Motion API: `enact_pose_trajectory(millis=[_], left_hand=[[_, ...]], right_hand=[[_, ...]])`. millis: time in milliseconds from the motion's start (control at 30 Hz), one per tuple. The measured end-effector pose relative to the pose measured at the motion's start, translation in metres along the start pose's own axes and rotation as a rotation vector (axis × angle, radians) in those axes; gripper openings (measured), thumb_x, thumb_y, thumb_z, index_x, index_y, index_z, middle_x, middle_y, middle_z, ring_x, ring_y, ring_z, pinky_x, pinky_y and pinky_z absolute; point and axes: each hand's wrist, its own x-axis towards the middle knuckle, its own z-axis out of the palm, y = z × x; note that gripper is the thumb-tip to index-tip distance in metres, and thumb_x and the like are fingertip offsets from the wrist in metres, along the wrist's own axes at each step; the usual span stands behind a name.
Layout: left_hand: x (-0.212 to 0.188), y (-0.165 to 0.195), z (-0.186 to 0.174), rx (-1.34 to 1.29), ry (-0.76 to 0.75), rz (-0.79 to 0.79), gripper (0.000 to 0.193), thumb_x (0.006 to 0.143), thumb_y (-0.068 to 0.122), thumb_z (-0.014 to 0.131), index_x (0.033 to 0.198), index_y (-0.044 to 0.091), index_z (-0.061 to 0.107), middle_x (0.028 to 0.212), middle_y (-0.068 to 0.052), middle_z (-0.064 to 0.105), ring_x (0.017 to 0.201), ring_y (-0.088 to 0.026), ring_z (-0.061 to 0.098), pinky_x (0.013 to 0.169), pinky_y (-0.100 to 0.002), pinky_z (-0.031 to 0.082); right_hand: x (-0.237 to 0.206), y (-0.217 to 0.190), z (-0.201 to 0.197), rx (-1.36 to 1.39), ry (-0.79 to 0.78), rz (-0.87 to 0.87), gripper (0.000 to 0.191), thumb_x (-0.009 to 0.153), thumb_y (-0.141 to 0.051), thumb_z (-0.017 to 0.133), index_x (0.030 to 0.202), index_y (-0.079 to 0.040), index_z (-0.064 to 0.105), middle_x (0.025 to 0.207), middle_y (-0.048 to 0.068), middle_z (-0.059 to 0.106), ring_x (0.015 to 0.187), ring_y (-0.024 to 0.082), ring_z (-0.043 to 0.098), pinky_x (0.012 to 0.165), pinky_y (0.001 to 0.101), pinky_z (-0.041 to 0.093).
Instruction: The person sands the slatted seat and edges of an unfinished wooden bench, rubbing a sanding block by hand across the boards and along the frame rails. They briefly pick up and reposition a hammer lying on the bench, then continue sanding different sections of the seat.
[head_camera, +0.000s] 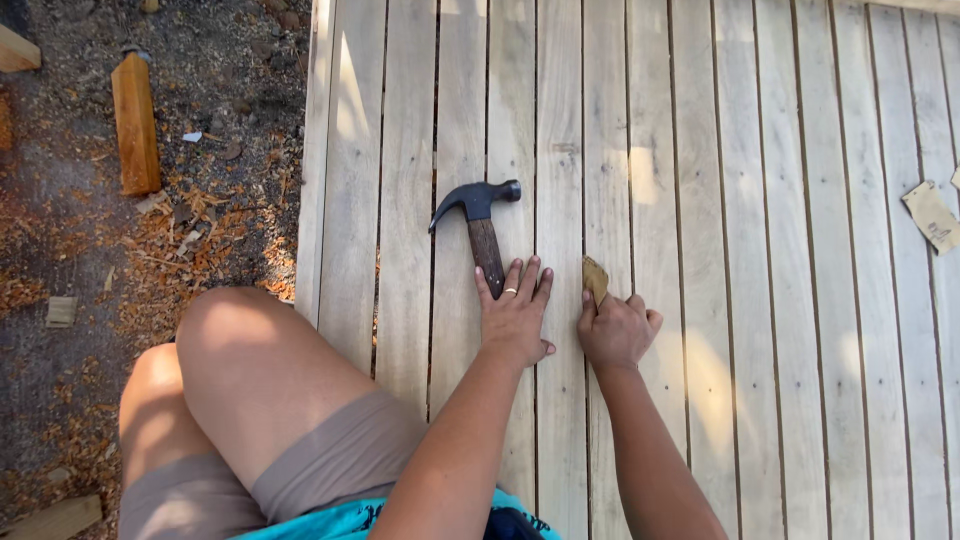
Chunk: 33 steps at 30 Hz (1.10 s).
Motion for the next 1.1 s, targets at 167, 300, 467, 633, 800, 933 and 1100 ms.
enact_pose_trajectory(millis=[167,300,467,633,800,933,1100], left_hand=[[-0.001,0.0,-0.001,-0.015,-0.078,-0.012,0.122,0.072,0.051,0.086,0.164,0.023,0.012,0.173,-0.001,0.001,0.158,-0.023,0.002,0.118,-0.072,-0.01],[-0.002,0.001,-0.001,-0.019,-0.005,0.008,0.12,0.071,0.051,0.086,0.164,0.022,0.015,0.173,-0.002,0.006,0.158,-0.023,0.005,0.119,-0.072,-0.009],[-0.003,0.003,-0.004,-0.015,-0.095,-0.016,0.123,0.071,0.052,0.086,0.164,0.024,0.012,0.173,0.0,0.003,0.159,-0.022,0.003,0.119,-0.071,-0.01],[-0.006,0.004,-0.01,-0.012,-0.059,-0.003,0.123,0.068,0.051,0.088,0.163,0.026,0.015,0.172,0.001,0.007,0.158,-0.022,0.006,0.119,-0.072,-0.01],[-0.005,0.004,-0.009,-0.02,-0.033,-0.011,0.122,0.068,0.05,0.088,0.163,0.026,0.016,0.172,0.001,0.008,0.158,-0.022,0.006,0.119,-0.072,-0.01],[-0.002,0.002,-0.005,-0.018,-0.025,0.002,0.119,0.069,0.05,0.088,0.163,0.026,0.018,0.172,-0.001,0.009,0.158,-0.023,0.007,0.119,-0.072,-0.01],[-0.004,0.001,-0.003,-0.026,-0.055,-0.005,0.12,0.07,0.051,0.087,0.163,0.026,0.016,0.172,0.001,0.007,0.158,-0.022,0.005,0.119,-0.072,-0.011]], right_hand=[[0.003,0.0,0.001,0.091,0.072,-0.009,0.029,0.089,-0.033,0.07,0.067,-0.016,0.072,0.058,0.0,0.064,0.071,0.021,0.06,0.078,0.0432,0.036],[-0.002,-0.001,-0.003,0.03,-0.014,0.069,0.037,0.094,-0.037,0.07,0.063,-0.016,0.07,0.059,0.002,0.064,0.073,0.021,0.059,0.078,0.042,0.037],[0.0,-0.005,-0.013,0.107,0.052,0.003,0.031,0.09,-0.032,0.069,0.064,-0.015,0.069,0.059,0.0,0.066,0.072,0.021,0.059,0.077,0.0435,0.035],[0.045,-0.012,-0.015,0.065,-0.003,0.051,0.034,0.094,-0.036,0.068,0.067,-0.016,0.07,0.065,0.0,0.066,0.079,0.021,0.06,0.083,0.0431,0.035],[0.035,-0.009,-0.023,0.112,-0.031,0.061,0.022,0.085,-0.035,0.068,0.083,-0.016,0.08,0.084,0.003,0.064,0.089,0.026,0.054,0.084,0.0503,0.032],[-0.005,-0.005,-0.032,0.071,-0.143,0.102,0.03,0.092,-0.038,0.065,0.084,-0.012,0.077,0.095,0.0,0.06,0.098,0.022,0.051,0.094,0.0488,0.033],[0.017,-0.007,-0.023,0.058,-0.111,0.105,0.029,0.089,-0.039,0.067,0.08,-0.014,0.078,0.095,0.0,0.058,0.098,0.024,0.051,0.092,0.0493,0.032]])
